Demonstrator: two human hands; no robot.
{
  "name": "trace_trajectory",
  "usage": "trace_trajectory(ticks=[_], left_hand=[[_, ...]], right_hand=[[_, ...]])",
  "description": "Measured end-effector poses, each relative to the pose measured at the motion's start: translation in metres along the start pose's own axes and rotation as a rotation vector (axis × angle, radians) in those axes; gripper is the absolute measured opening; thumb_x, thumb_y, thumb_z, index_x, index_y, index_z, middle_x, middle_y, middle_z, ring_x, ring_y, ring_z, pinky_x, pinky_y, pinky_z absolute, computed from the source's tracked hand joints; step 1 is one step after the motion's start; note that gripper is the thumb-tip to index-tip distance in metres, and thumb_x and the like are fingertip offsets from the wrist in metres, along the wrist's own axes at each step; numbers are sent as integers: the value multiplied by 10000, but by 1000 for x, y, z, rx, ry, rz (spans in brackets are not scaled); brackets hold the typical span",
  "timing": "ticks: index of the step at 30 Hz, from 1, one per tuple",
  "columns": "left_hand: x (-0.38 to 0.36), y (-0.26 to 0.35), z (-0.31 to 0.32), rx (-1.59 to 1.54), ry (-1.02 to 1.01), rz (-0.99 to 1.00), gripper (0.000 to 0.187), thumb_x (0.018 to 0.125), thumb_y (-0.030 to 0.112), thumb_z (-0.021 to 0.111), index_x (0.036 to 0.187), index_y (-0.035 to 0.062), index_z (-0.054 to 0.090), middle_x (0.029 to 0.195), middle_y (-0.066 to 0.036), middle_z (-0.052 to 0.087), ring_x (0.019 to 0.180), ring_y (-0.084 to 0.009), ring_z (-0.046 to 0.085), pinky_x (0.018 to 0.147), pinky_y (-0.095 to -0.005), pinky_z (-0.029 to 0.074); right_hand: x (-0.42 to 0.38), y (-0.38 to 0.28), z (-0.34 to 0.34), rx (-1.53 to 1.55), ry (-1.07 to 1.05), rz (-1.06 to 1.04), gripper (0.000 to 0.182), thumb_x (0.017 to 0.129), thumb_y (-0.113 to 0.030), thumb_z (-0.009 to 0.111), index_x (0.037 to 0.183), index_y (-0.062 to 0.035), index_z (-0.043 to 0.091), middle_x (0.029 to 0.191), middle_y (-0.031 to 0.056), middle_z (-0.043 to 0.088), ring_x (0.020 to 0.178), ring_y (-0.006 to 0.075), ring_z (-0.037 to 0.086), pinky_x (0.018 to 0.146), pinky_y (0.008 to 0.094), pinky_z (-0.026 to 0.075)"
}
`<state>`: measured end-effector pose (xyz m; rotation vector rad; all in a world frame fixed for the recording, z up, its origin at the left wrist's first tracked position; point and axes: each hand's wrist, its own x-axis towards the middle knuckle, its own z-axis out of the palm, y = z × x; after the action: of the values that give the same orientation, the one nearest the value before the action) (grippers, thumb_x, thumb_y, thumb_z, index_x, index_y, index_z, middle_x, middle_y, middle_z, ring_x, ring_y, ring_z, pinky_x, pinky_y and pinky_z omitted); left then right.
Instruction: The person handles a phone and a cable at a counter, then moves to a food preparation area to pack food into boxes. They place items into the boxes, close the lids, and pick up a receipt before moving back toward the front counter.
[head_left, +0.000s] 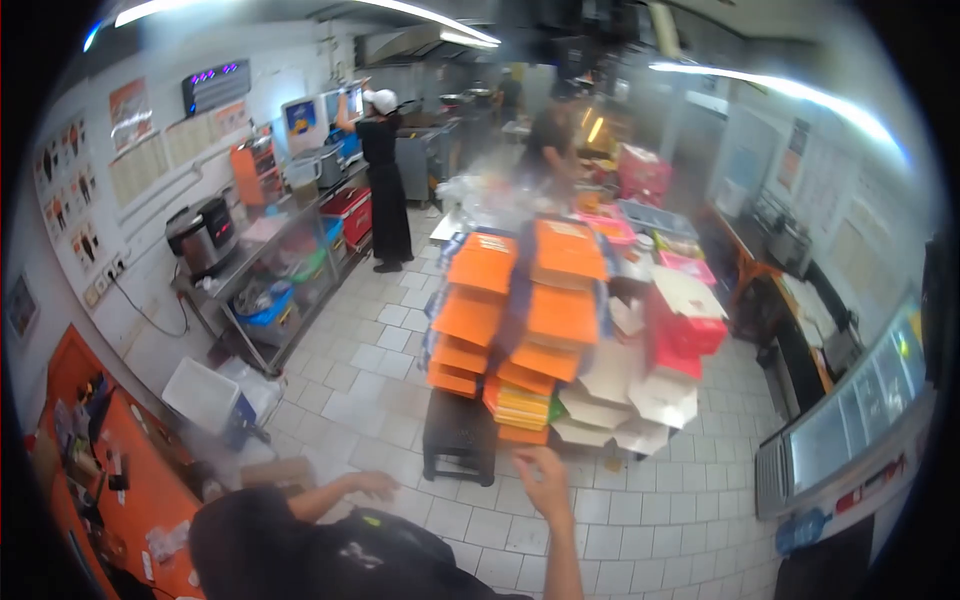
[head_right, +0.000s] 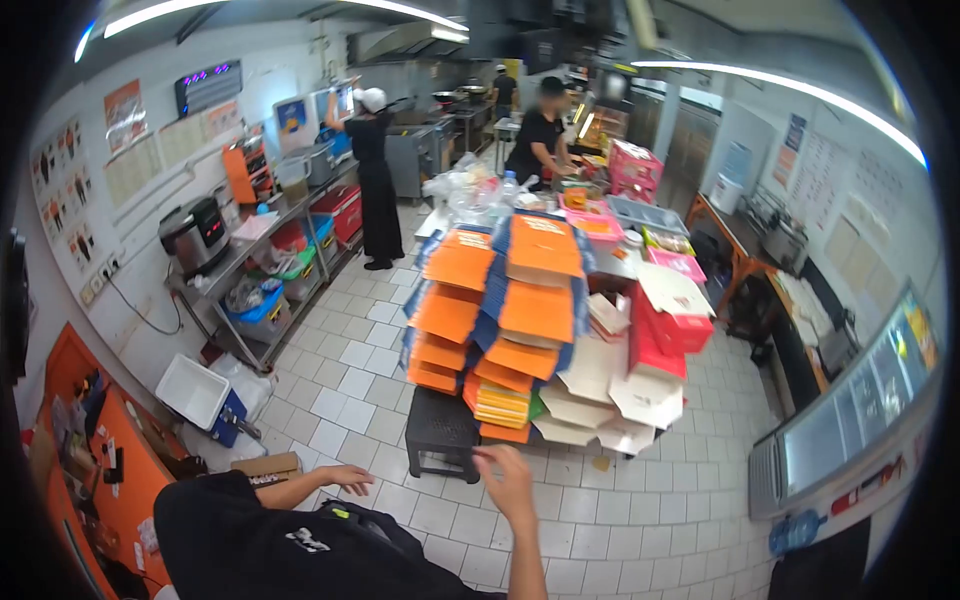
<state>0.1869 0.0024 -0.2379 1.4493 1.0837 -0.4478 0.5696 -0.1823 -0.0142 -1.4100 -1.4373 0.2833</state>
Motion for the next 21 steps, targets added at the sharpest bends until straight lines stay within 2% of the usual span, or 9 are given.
trace_trajectory(ticks=[4, 6, 9, 12, 15, 16, 17, 18, 21], left_hand=[[-3, -63, -109, -139, 97, 21, 553, 963, 561, 527, 1263, 99, 567, 1127, -88, 711, 1037, -212, 673, 865, -394, 520], [-25, -32, -158, -360, 242, 91, 505, 975, 514, 537, 1260, 98, 569, 1106, -94, 710, 1044, -206, 670, 862, -382, 519], [-12, -32, -232, -561, 365, 399, 460, 995, 469, 526, 1258, 94, 569, 1088, -96, 705, 1042, -204, 666, 862, -375, 514], [12, -44, -308, -578, 421, 368, 426, 1009, 444, 511, 1252, 100, 574, 1096, -95, 699, 1039, -199, 662, 864, -365, 508], [91, -136, -359, -648, 529, 220, 398, 984, 434, 562, 1206, 105, 599, 1031, -92, 712, 930, -194, 686, 769, -358, 524], [154, -208, -359, -396, 752, 211, 397, 961, 420, 602, 1164, 79, 614, 959, -97, 719, 822, -189, 693, 658, -340, 525], [144, -225, -370, -688, 628, 60, 382, 951, 392, 615, 1117, 48, 624, 907, -105, 718, 743, -184, 681, 580, -315, 514], [160, -264, -374, -91, 579, 27, 405, 948, 387, 608, 1110, 16, 626, 862, -107, 712, 683, -182, 665, 526, -284, 494], [142, -309, -374, -450, 260, -454, 490, 946, 475, 572, 1228, 83, 652, 1020, -144, 725, 729, -243, 710, 646, -460, 578]], right_hand=[[94, -30, 166, 322, -269, 50, 176, 927, -157, 679, 1057, -41, 708, 922, 77, 693, 822, 147, 653, 668, 254, 492], [106, -28, 240, 447, -452, 309, 189, 946, -179, 665, 1074, -49, 711, 970, 56, 709, 853, 133, 652, 688, 256, 490], [129, -52, 311, 539, -611, 371, 219, 964, -192, 653, 1121, -46, 696, 1025, 43, 712, 902, 106, 634, 772, 266, 495], [151, -54, 354, 578, -763, 509, 247, 971, -180, 647, 1160, -24, 677, 1051, 53, 712, 956, 110, 642, 836, 278, 501], [195, -30, 388, 565, -754, 514, 236, 981, -174, 635, 1167, -34, 674, 1014, 24, 710, 891, 68, 628, 772, 238, 488], [214, -19, 397, 566, -703, 575, 229, 981, -172, 634, 1156, -31, 678, 1004, 21, 707, 881, 64, 624, 773, 236, 488], [236, -6, 405, 566, -654, 633, 222, 981, -170, 634, 1145, -28, 682, 993, 19, 704, 871, 61, 621, 775, 235, 488], [258, 19, 418, 515, -593, 644, 201, 975, -175, 642, 1105, -32, 698, 974, 21, 701, 884, 74, 629, 794, 239, 493], [392, 42, 430, 431, -411, 510, 163, 950, -166, 667, 1048, -47, 720, 932, 24, 694, 896, 90, 625, 786, 256, 494]])
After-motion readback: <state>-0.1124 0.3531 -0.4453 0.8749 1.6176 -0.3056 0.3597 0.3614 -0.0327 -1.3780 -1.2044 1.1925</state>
